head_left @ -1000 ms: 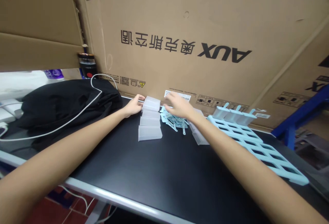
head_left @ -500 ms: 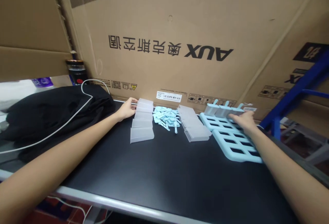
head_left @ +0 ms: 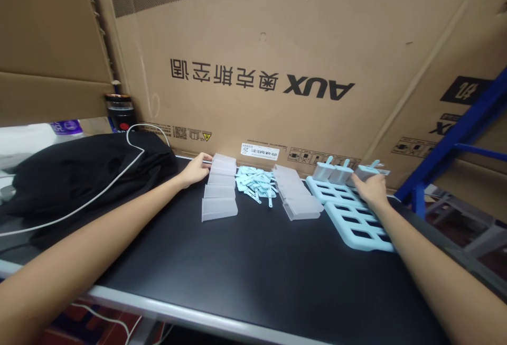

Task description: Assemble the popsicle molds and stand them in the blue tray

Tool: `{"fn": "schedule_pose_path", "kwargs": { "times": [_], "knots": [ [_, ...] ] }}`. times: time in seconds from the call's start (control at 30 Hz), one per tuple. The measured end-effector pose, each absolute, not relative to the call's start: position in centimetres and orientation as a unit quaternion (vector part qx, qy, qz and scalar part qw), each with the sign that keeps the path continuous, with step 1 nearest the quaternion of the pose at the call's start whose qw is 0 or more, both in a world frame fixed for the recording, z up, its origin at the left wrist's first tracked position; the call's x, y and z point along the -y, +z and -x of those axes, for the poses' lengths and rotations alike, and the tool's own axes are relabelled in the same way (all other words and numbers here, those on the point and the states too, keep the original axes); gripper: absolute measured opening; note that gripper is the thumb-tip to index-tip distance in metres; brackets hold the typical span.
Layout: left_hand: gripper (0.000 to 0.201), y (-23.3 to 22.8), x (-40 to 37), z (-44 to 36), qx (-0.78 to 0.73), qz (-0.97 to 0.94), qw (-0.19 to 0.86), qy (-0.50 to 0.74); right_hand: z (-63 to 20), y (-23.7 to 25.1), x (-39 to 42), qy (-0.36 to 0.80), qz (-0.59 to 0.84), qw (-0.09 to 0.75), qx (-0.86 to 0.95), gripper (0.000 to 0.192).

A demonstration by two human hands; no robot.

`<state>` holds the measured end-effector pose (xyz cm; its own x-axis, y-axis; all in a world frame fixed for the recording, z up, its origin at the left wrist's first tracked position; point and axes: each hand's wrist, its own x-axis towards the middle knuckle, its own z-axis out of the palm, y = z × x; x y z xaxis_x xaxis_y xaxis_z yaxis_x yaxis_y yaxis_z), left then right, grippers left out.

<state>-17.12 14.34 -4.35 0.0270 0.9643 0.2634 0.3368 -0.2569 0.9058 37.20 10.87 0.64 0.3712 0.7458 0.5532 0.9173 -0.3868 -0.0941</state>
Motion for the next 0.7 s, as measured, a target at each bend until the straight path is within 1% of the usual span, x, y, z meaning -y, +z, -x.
{"fn": "schedule_pose_path", "kwargs": {
  "times": [0.1,0.23,0.27,0.33,0.37,0.4,0.43,0.47,0.53,0.6,0.63,0.7],
  "knots": [
    [0.036,-4.3,-14.4,17.2,-0.515,-0.632,0.327,0.477,-36.8,1.0,-10.3,-0.196,0.815,0.256,0.482,0.074],
    [0.036,-4.4,-14.5,17.4,-0.521,-0.629,0.326,0.477,-35.9,2.4,-9.7,-0.21,0.811,0.337,0.429,0.08],
    [0.037,-4.4,-14.6,17.5,-0.522,-0.628,0.326,0.476,-35.5,3.0,-9.6,-0.216,0.799,0.366,0.425,0.078],
    [0.037,-4.4,-14.7,17.5,-0.528,-0.625,0.325,0.474,-34.1,4.5,-9.4,-0.218,0.758,0.417,0.451,0.065],
    [0.037,-4.5,-14.7,17.5,-0.531,-0.624,0.324,0.473,-33.1,5.3,-9.4,-0.21,0.736,0.425,0.483,0.056],
    [0.036,-4.4,-14.7,17.5,-0.533,-0.623,0.321,0.473,-31.9,6.1,-9.4,-0.194,0.718,0.414,0.525,0.048],
    [0.036,-4.4,-14.6,17.5,-0.535,-0.623,0.318,0.473,-30.5,6.8,-9.5,-0.172,0.702,0.385,0.573,0.041],
    [0.035,-4.4,-14.6,17.4,-0.537,-0.623,0.316,0.472,-28.9,7.5,-9.6,-0.145,0.689,0.339,0.624,0.037],
    [0.035,-4.3,-14.4,17.4,-0.54,-0.625,0.312,0.47,-25.5,8.4,-9.9,-0.104,0.661,0.209,0.713,0.035],
    [0.033,-4.2,-14.3,17.3,-0.541,-0.627,0.309,0.467,-22.0,8.7,-10.4,-0.106,0.63,0.073,0.765,0.037],
    [0.032,-4.1,-14.3,17.3,-0.542,-0.628,0.307,0.466,-20.4,8.8,-10.7,-0.12,0.619,0.023,0.776,0.039],
    [0.03,-4.1,-14.3,17.3,-0.543,-0.63,0.303,0.465,-17.7,8.7,-11.3,-0.143,0.603,-0.043,0.784,0.047]
  ]
}}
